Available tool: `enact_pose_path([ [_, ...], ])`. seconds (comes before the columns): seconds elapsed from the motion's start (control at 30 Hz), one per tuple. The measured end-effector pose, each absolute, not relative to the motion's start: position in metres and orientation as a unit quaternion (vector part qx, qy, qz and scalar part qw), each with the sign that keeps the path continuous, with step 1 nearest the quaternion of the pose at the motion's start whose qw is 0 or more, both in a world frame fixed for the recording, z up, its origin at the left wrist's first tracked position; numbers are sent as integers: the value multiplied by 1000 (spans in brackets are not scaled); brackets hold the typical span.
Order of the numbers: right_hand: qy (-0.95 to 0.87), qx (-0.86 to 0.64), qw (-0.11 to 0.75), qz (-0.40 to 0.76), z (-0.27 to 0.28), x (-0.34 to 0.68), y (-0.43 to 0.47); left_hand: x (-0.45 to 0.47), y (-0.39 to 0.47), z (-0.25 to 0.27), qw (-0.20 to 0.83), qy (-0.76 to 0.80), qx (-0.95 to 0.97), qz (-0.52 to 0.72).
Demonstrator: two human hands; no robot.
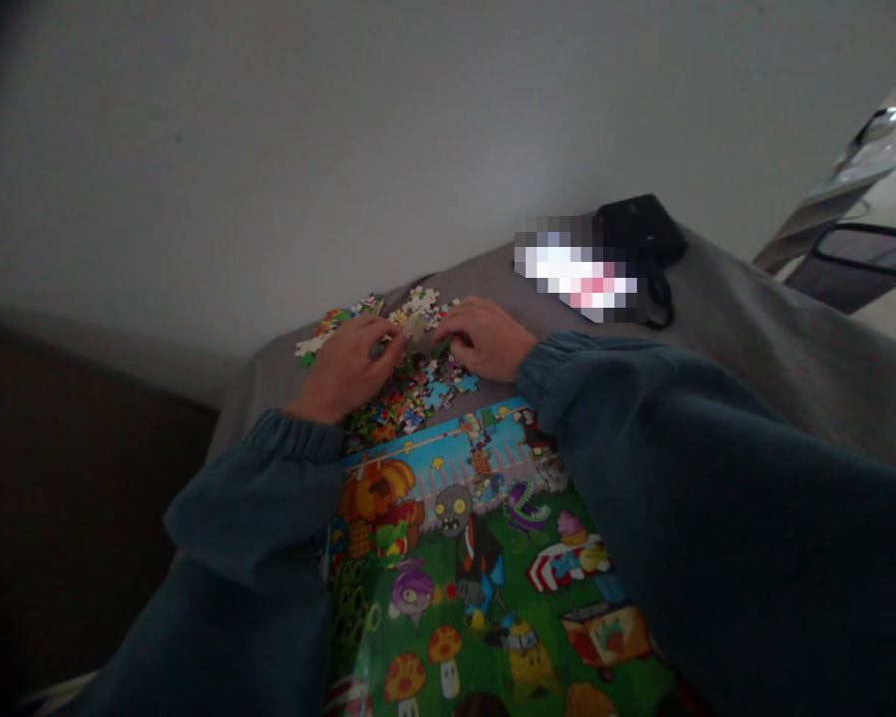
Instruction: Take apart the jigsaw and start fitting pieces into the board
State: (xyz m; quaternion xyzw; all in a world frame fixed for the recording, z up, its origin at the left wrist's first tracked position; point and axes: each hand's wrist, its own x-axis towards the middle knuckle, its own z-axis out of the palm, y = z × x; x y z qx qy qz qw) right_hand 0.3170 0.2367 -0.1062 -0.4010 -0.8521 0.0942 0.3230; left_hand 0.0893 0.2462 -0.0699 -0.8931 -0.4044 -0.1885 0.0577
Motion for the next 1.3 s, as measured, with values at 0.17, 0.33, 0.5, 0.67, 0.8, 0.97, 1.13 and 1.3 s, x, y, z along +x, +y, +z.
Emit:
enact_pose_path([
  [0.17, -851, -408, 322, 83, -107, 317, 236, 85, 241, -55, 129, -428, -879, -167],
  [0.33, -876, -377, 288, 87, -108, 315, 230, 94, 235, -51, 40, -370, -921, -114],
  [0.5, -885, -374, 256, 102, -107, 313, 227, 98, 233, -58, -9, -354, -931, -86],
  [0.67, -883, -376, 261, 102, -106, 314, 229, 91, 238, -58, -12, -358, -930, -84],
  [0.8, -888, -377, 248, 89, -107, 314, 228, 83, 245, -58, -38, -365, -927, -75],
  [0.97, -907, -355, 222, 44, -109, 314, 226, 74, 252, -57, -71, -361, -927, -69],
  [1.13, -926, -333, 181, 3, -110, 312, 222, 71, 255, -54, -87, -361, -927, -53],
  [1.3, -928, -323, 185, -7, -110, 310, 220, 69, 256, -52, -90, -354, -929, -53],
])
